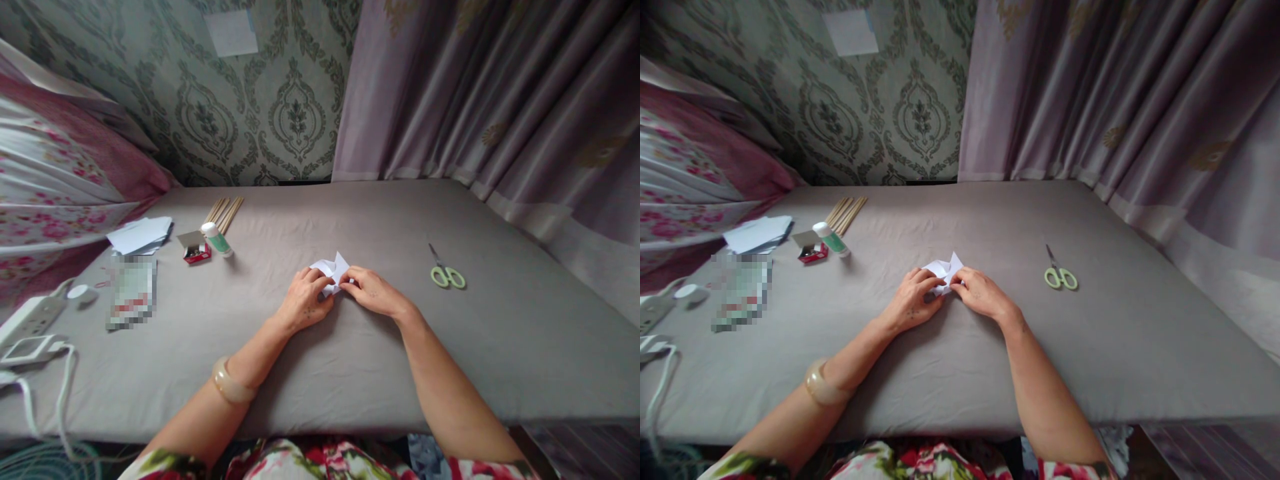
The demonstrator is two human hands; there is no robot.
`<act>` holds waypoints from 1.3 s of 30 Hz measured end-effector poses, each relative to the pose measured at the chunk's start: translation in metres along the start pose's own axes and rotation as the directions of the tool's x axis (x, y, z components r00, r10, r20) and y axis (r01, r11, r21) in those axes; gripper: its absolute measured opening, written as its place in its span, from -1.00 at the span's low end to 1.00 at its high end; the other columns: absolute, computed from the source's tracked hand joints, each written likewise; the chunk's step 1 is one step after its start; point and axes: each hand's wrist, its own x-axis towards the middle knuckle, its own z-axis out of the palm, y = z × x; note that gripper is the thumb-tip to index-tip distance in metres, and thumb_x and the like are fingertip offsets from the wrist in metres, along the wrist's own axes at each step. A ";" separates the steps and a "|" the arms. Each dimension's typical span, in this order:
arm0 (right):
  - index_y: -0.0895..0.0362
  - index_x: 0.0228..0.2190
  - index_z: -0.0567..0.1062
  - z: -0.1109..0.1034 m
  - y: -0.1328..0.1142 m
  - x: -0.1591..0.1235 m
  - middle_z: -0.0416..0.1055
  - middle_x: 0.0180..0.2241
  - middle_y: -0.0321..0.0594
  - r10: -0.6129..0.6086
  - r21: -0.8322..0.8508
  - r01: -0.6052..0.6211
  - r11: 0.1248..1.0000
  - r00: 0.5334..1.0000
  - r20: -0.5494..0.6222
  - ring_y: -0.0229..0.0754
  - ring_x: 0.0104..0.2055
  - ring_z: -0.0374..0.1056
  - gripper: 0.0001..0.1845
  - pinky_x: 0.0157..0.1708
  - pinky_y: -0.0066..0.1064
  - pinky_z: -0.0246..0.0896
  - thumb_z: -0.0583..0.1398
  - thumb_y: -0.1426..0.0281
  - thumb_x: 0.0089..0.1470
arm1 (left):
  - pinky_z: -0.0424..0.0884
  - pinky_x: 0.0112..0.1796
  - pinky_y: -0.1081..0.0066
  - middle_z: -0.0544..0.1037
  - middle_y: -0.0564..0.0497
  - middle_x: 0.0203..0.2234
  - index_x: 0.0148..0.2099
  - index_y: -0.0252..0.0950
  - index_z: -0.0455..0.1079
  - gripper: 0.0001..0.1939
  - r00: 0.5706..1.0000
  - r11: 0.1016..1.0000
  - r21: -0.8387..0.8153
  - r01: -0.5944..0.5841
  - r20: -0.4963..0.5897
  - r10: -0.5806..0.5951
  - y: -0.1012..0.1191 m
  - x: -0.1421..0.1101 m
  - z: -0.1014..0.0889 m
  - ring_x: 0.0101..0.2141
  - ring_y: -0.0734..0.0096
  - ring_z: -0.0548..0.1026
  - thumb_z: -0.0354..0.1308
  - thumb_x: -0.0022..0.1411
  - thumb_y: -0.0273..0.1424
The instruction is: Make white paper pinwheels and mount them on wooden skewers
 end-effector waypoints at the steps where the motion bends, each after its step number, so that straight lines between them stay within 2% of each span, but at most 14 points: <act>1: 0.16 -0.37 0.50 0.001 0.000 0.000 0.44 -0.32 -0.20 0.005 -0.003 -0.005 1.000 1.000 0.004 -0.24 -0.29 0.33 -0.87 -0.23 -0.43 0.15 0.13 0.48 0.12 | 0.33 -0.16 0.25 0.49 -0.10 -0.24 -0.12 -0.27 0.46 -0.75 1.000 1.000 -0.003 -0.006 0.000 0.006 0.000 0.000 0.000 -0.22 0.26 0.38 0.14 0.10 -0.46; 7: 0.16 -0.37 0.49 0.005 0.001 -0.001 0.44 -0.32 -0.19 0.016 -0.021 -0.015 1.000 0.999 0.042 -0.22 -0.28 0.34 -0.86 -0.24 -0.41 0.16 0.11 0.47 0.12 | 0.31 -0.17 0.27 0.51 -0.07 -0.27 -0.20 -0.21 0.50 -0.85 0.999 0.999 0.011 -0.049 0.024 0.049 -0.002 0.000 0.001 -0.21 0.27 0.38 0.14 0.18 -0.43; 13: 0.16 -0.27 0.49 -0.002 -0.002 -0.007 0.45 -0.23 -0.19 0.022 -0.023 -0.022 1.000 0.999 0.023 -0.29 -0.34 0.33 -0.73 -0.26 -0.45 0.18 0.10 0.60 -0.02 | 0.30 -0.20 0.30 0.51 -0.05 -0.32 -0.29 -0.23 0.52 -0.87 1.000 0.999 -0.042 -0.017 -0.016 0.016 -0.005 -0.001 0.003 -0.25 0.32 0.39 0.13 0.21 -0.40; 18: 0.13 -0.29 0.51 -0.006 -0.010 -0.011 0.44 -0.26 -0.21 0.025 -0.010 -0.025 1.000 0.999 0.028 -0.27 -0.35 0.35 -0.84 -0.28 -0.44 0.19 0.21 0.43 0.01 | 0.29 -0.23 0.30 0.51 -0.06 -0.36 -0.33 -0.25 0.51 -0.83 0.999 0.997 -0.071 0.031 -0.031 -0.033 -0.001 -0.003 0.000 -0.30 0.32 0.39 0.10 0.22 -0.36; 22: 0.11 -0.36 0.54 -0.006 -0.014 -0.011 0.46 -0.31 -0.22 -0.003 -0.015 0.004 1.000 0.998 0.058 -0.24 -0.31 0.36 -0.87 -0.28 -0.45 0.17 0.20 0.36 0.07 | 0.28 -0.24 0.31 0.50 -0.05 -0.40 -0.36 -0.26 0.51 -0.84 0.998 0.993 -0.100 0.062 -0.016 -0.064 0.004 -0.004 -0.005 -0.32 0.32 0.39 0.12 0.19 -0.36; 32: 0.12 -0.39 0.56 0.000 -0.014 -0.008 0.50 -0.40 -0.26 0.019 0.012 -0.020 1.000 0.997 0.079 -0.26 -0.41 0.32 -0.81 -0.38 -0.46 0.11 0.13 0.37 0.10 | 0.26 -0.24 0.34 0.50 -0.04 -0.39 -0.40 -0.27 0.47 -0.77 0.996 0.989 -0.129 0.076 0.053 -0.069 0.005 -0.005 -0.007 -0.32 0.34 0.38 0.04 0.25 -0.38; 39: 0.14 -0.39 0.55 0.003 -0.012 -0.008 0.49 -0.44 -0.27 0.041 0.052 -0.046 0.998 0.994 0.106 -0.28 -0.45 0.31 -0.82 -0.42 -0.49 0.09 0.15 0.37 0.07 | 0.26 -0.26 0.37 0.49 -0.02 -0.42 -0.40 -0.29 0.46 -0.84 0.992 0.968 -0.219 0.121 0.060 -0.111 0.007 -0.003 -0.009 -0.36 0.37 0.39 0.10 0.21 -0.42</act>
